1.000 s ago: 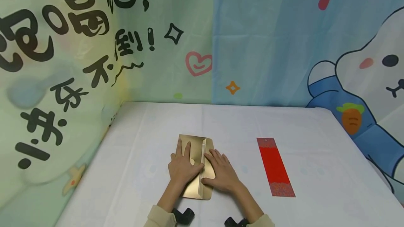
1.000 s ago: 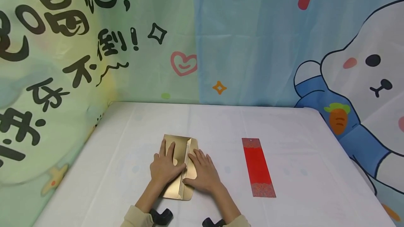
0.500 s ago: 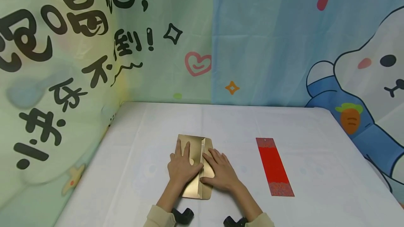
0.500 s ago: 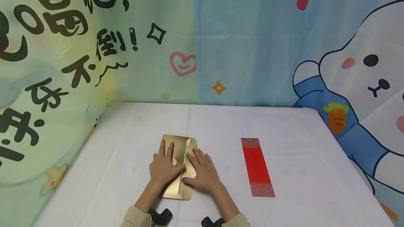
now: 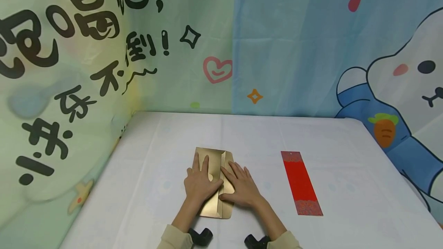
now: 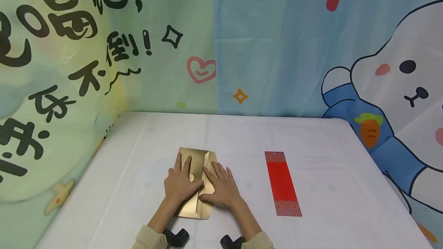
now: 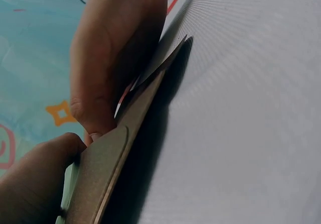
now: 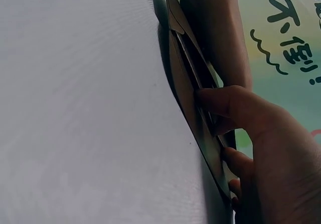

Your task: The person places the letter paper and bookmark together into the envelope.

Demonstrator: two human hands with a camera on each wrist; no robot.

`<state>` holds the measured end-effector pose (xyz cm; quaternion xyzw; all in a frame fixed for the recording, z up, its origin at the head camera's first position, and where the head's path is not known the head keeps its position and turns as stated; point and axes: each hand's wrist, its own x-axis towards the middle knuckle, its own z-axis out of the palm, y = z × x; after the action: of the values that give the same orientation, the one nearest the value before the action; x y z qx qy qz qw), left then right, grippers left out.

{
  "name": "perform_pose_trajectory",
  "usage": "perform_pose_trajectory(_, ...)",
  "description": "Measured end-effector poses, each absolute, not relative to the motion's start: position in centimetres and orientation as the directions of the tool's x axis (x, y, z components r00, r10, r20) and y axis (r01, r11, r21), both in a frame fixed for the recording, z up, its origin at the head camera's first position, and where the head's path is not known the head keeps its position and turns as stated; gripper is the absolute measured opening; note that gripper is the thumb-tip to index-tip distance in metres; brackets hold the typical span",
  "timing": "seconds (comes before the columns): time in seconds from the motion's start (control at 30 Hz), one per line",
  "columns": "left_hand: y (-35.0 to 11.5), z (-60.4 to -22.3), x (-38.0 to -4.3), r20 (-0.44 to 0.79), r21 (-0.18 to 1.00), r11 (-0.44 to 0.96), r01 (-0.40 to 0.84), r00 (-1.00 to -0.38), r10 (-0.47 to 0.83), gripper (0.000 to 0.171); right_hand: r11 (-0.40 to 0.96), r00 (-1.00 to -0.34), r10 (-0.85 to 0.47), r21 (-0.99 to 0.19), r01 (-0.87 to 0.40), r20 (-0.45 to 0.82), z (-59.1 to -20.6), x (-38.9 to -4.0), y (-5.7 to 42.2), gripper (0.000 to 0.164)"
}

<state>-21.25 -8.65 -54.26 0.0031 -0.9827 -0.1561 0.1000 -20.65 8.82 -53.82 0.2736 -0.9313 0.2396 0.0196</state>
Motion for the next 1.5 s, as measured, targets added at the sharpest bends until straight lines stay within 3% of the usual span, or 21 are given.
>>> perform_pose_trajectory(0.57,-8.8,-54.2,-21.3,0.188,0.311,0.95,0.016,-0.981,-0.045,0.091,0.769,-0.858,-0.496,-0.391,-0.505,0.133,-54.0,-20.8,8.5,0.088)
perform_pose_trajectory(0.9,-9.0,-54.4,-21.4,0.202,0.312,0.95,0.017,-0.978,-0.049,0.092,0.722,-0.828,-0.513,-0.407,-0.559,0.226,-54.5,-20.9,8.6,0.088)
perform_pose_trajectory(1.13,-8.8,-54.6,-21.3,0.211,0.321,0.947,0.022,-0.976,-0.048,0.092,0.639,-0.834,-0.509,-0.557,-0.531,0.211,-54.0,-20.9,9.5,0.08)
perform_pose_trajectory(1.3,-8.6,-54.8,-21.3,0.225,0.33,0.943,0.031,-0.973,-0.047,0.091,0.583,-0.892,-0.38,-0.685,-0.437,0.246,-53.0,-20.4,11.5,0.063)
perform_pose_trajectory(1.5,-8.6,-54.8,-21.4,0.236,0.341,0.94,0.026,-0.97,-0.059,0.09,0.641,-0.91,-0.133,-0.666,-0.38,0.392,-51.9,-20.5,16.1,0.048)
